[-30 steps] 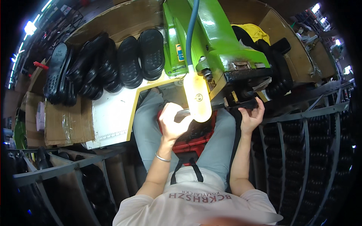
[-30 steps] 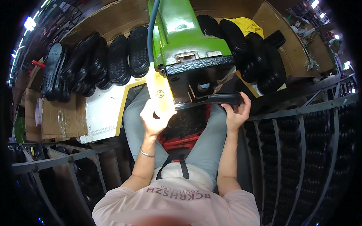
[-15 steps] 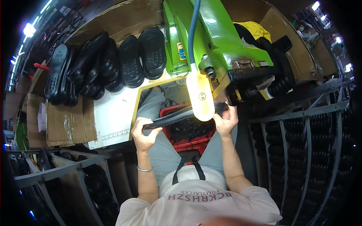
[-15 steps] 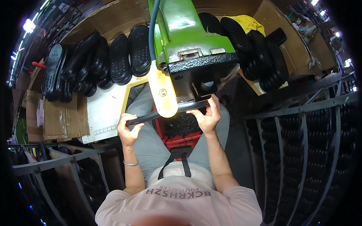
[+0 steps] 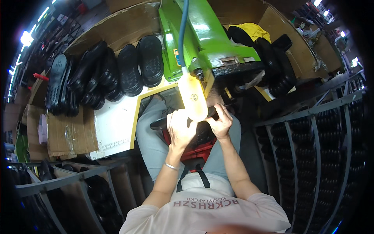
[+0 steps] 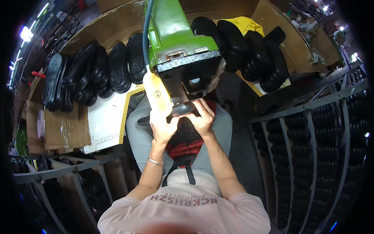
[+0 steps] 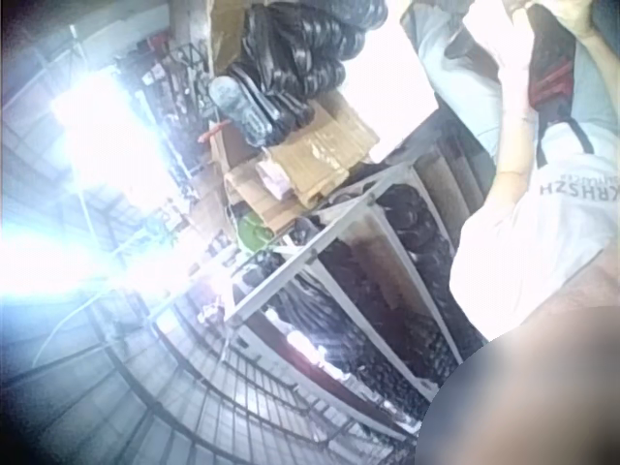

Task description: Buffing and polishing the edges of shoe soles using a finishing machine.

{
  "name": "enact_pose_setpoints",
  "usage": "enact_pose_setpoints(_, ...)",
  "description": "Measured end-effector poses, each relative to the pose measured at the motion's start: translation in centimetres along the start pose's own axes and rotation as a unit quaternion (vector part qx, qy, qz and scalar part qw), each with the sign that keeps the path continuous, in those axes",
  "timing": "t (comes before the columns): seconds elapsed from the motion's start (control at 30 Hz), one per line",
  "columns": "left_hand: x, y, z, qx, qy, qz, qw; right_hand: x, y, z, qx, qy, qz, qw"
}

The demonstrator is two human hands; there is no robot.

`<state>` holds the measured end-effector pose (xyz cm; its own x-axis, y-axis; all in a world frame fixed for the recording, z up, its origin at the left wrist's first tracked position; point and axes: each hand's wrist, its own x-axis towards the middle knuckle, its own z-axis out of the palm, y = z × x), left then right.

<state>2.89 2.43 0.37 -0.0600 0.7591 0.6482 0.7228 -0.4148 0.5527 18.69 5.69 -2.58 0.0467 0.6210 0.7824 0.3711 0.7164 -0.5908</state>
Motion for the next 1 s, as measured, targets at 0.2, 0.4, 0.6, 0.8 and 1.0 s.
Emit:
enact_pose_setpoints(0.2, -2.7, -0.7, 4.3, -0.249, -0.005, -0.170, 0.953, -4.8, 6.2, 0.4, 0.152, -0.036, 0.192, 0.969)
enact_pose_setpoints(0.4, -4.9, 0.3, 8.3, -0.526, 0.053, -0.275, 0.803, -13.1, 12.0, -1.0, 0.484, 0.002, 0.574, 0.661)
enact_pose_setpoints(0.6, -5.5, -0.8, 8.8, -0.481, 0.038, -0.253, 0.838, -9.8, 11.2, -4.3, 0.295, 0.165, 0.433, 0.835)
enact_pose_setpoints(0.8, -3.8, -0.4, 6.0, -0.523, -0.003, -0.247, 0.815, -1.8, 7.1, -10.5, 0.033, 0.155, 0.307, 0.938)
enact_pose_setpoints(1.0, -5.0, -2.7, 3.2, -0.515, 0.042, -0.245, 0.820, 1.4, 3.6, -9.5, -0.019, 0.095, 0.236, 0.967)
